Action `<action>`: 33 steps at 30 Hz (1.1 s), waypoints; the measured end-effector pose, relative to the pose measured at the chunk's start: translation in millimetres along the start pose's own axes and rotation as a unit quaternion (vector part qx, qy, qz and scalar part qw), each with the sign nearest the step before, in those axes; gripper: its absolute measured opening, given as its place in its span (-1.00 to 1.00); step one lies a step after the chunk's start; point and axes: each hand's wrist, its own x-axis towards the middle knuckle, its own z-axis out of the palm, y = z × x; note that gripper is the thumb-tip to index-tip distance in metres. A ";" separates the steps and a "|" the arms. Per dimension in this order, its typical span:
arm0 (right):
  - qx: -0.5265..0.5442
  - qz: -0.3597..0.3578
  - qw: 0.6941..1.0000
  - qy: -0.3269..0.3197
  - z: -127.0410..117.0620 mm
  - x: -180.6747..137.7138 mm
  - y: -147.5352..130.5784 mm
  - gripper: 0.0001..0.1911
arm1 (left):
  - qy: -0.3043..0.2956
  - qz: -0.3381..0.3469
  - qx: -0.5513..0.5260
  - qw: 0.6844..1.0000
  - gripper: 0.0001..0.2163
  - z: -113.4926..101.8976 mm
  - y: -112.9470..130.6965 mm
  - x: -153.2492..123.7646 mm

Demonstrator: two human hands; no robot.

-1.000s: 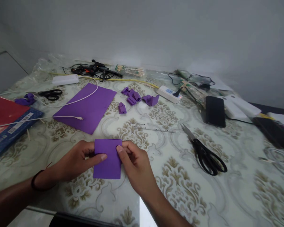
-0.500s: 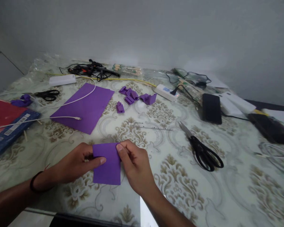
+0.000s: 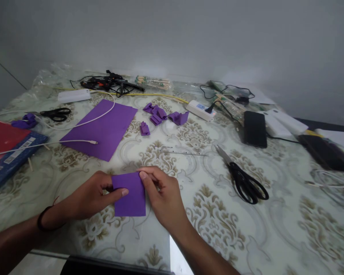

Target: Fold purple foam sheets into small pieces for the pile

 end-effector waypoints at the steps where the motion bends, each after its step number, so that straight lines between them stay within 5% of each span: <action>1: -0.001 -0.005 1.000 0.003 -0.1 0.0 -0.3 -0.74 | -0.002 0.000 0.006 1.000 -0.62 0.2 -0.3 0.1; 21: 0.042 0.045 0.998 -0.017 3.2 2.7 0.4 -0.76 | 0.069 0.008 0.026 0.997 -0.57 0.5 -5.6 3.6; 25: 0.020 0.037 0.999 -0.007 2.4 2.1 -0.7 -0.75 | 0.043 0.003 -0.020 0.999 -0.62 -2.3 -4.4 4.4; 29: -0.027 0.033 0.997 -0.070 1.7 2.0 -5.4 -0.78 | 0.065 0.023 -0.080 0.994 -0.84 -3.6 -5.0 5.8; 33: -0.071 0.017 0.988 -0.134 4.0 2.9 -7.0 -0.80 | 0.052 0.033 -0.081 0.995 -0.82 -1.1 -8.6 6.5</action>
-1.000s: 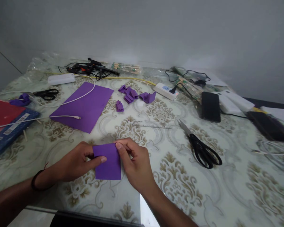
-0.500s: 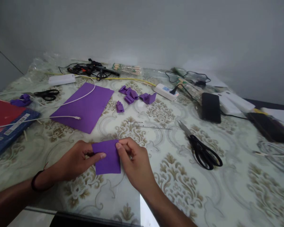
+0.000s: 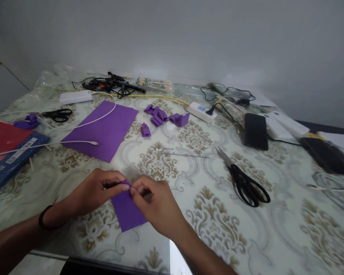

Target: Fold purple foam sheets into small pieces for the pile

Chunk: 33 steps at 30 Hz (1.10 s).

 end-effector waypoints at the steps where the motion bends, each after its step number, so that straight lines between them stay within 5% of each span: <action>1: 0.000 0.001 1.000 -0.002 0.7 0.5 0.3 -0.80 | -0.005 0.000 0.006 1.000 -0.80 0.4 -0.7 -0.2; 10: 0.040 0.006 0.999 0.014 1.3 0.6 1.6 -0.87 | -0.008 0.014 0.028 0.999 -0.79 1.8 1.4 -2.2; 16: 0.045 0.000 0.999 0.004 0.3 -0.5 -2.9 -0.87 | 0.003 0.086 0.103 0.991 -0.72 0.3 8.1 -5.7; 29: 0.014 -0.015 0.997 0.073 -33.0 3.3 -1.1 -0.87 | 0.216 0.079 0.049 0.972 -0.85 -27.1 0.9 -1.2; 33: 0.017 -0.045 0.992 0.115 -28.9 3.8 -0.3 -0.89 | 0.164 0.064 0.051 0.983 -0.82 -18.4 4.8 -0.9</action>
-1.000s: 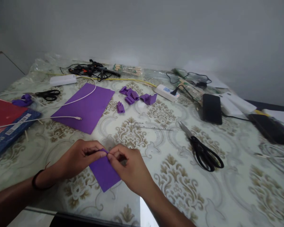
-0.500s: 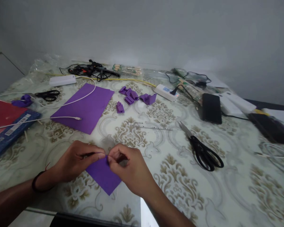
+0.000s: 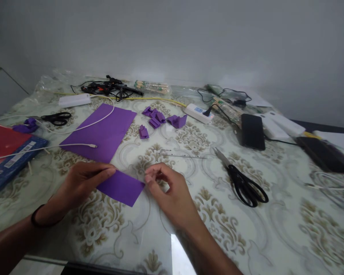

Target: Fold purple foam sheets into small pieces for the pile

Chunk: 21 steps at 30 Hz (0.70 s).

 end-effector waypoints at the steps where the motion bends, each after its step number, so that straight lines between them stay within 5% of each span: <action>1: -0.002 -0.001 1.000 -0.005 3.1 -0.9 0.0 -0.90 | -0.020 0.003 -0.003 1.000 -0.81 2.9 1.4 -1.4; 14: -0.049 -0.022 0.997 -0.060 27.9 -10.4 -1.0 -0.90 | -0.134 -0.006 -0.006 0.991 -0.87 18.6 5.1 -8.1; 21: -0.032 -0.030 0.995 -0.085 25.4 -9.5 -6.6 -0.88 | -0.143 0.040 0.036 0.988 -0.87 16.8 9.6 -9.9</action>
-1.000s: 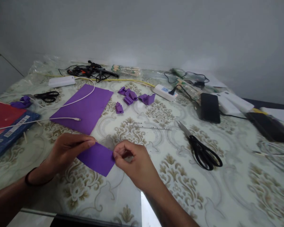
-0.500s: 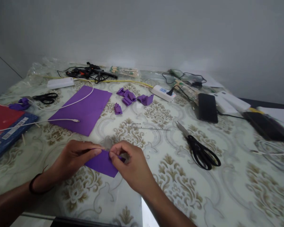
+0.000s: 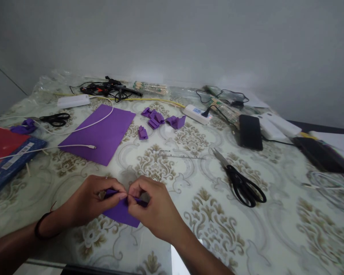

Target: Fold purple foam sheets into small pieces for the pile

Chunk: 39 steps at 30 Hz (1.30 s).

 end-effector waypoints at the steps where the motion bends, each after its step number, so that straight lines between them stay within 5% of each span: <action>1: 0.004 0.001 1.000 -0.002 -2.0 0.6 -0.4 -0.88 | 0.003 0.004 0.003 1.000 -0.87 -1.9 -0.1 -0.1; 13: 0.021 0.026 0.999 0.034 -29.7 4.9 6.8 -0.92 | 0.105 -0.021 0.045 0.993 -0.85 -24.6 -12.7 4.3; 24: -0.012 0.004 1.000 0.009 2.9 -1.0 6.5 -0.88 | 0.009 -0.016 -0.030 0.999 -0.89 0.7 -5.9 2.7; 39: -0.019 -0.002 1.000 0.002 0.4 -3.9 2.2 -0.89 | -0.007 0.033 -0.013 0.999 -0.90 -2.6 -5.4 0.9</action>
